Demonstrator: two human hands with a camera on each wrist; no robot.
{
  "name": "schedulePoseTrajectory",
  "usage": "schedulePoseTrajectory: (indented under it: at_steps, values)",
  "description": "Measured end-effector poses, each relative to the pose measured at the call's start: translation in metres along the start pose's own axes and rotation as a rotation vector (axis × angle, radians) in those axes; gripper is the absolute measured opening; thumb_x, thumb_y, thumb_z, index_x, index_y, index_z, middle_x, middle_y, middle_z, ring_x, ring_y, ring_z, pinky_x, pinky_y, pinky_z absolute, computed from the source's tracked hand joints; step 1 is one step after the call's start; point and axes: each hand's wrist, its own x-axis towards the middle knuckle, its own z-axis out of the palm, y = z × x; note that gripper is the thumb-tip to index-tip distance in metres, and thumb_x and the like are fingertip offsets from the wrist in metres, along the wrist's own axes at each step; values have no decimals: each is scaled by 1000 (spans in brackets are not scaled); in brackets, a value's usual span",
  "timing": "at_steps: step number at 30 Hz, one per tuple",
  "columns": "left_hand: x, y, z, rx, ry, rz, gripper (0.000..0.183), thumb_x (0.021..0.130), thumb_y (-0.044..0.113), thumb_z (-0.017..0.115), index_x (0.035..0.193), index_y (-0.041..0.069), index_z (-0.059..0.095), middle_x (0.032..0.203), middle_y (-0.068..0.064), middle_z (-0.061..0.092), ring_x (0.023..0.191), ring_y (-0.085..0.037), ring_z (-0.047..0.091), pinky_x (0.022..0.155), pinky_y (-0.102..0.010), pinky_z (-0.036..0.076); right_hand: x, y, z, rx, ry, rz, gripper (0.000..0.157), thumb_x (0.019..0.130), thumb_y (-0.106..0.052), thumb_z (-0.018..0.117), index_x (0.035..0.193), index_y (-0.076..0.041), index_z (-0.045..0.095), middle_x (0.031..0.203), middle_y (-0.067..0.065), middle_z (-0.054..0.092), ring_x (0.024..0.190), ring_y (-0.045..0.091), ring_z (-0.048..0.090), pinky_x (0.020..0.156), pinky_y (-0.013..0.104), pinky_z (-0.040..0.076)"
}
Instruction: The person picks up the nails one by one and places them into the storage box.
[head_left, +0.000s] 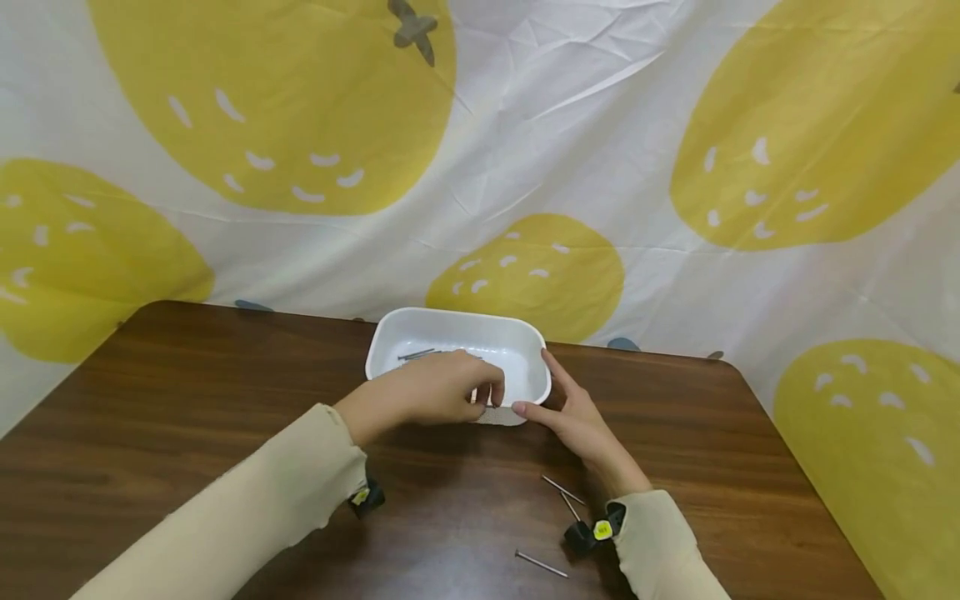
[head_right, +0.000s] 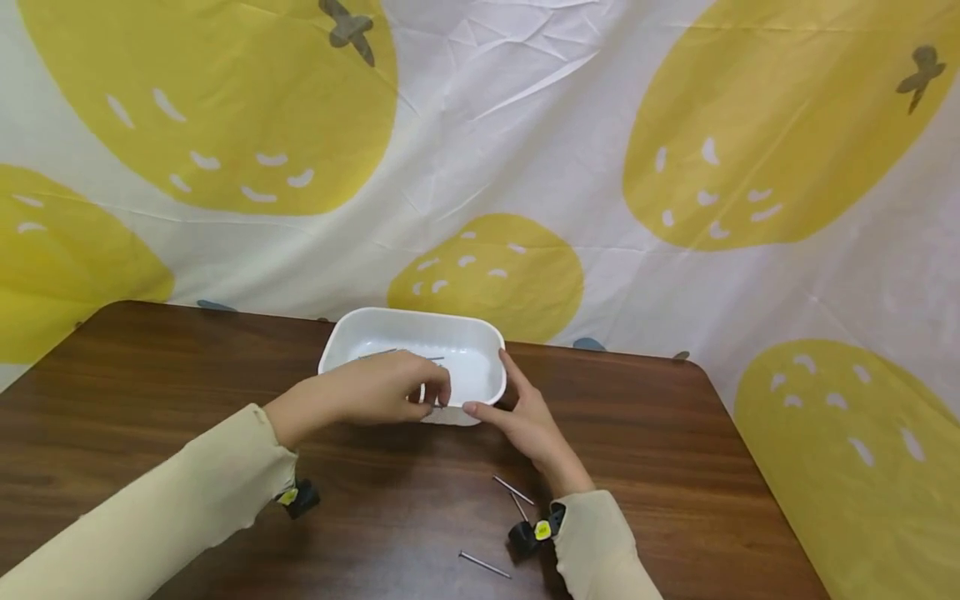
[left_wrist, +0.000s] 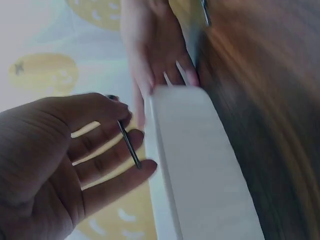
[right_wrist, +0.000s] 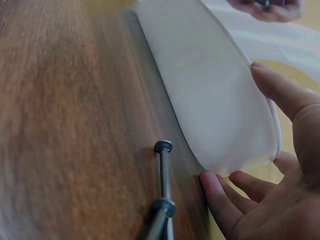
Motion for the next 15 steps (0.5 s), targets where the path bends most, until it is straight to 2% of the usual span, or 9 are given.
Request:
schedulePoseTrajectory:
  at_steps: [4, 6, 10, 15]
  values:
    - [4, -16, -12, -102, 12, 6, 12, 89, 6, 62, 98, 10, 70, 89, 3, 69, 74, -7, 58, 72, -22, 50, 0, 0, 1, 16, 0, -5, 97, 87, -22, 78, 163, -24, 17, 165, 9, 32, 146, 26, 39, 117, 46, 34]
    - [6, -21, -19, -119, 17, 5, 13, 90, 5, 61, 99, 9, 70, 90, 1, 69, 78, -9, 60, 74, -23, 51, 0, 0, 1, 20, 7, -4, 97, 87, -21, 78, 163, -23, 18, 165, 9, 32, 145, 25, 39, 118, 46, 32]
    - [14, -30, -28, -108, -4, -27, 12, 90, 7, 62, 100, 11, 69, 91, 0, 69, 78, -11, 60, 72, -24, 50, -1, 0, 1, 23, 17, 2, 97, 86, -20, 78, 163, -22, 18, 163, 11, 35, 145, 27, 41, 118, 45, 32]
    - [29, -41, -30, -61, -30, -66, 14, 89, 6, 63, 102, 8, 70, 91, -3, 69, 80, -14, 60, 73, -26, 51, -2, 0, -3, 23, 13, -4, 97, 87, -20, 78, 163, -23, 17, 164, 12, 34, 146, 29, 42, 118, 47, 33]
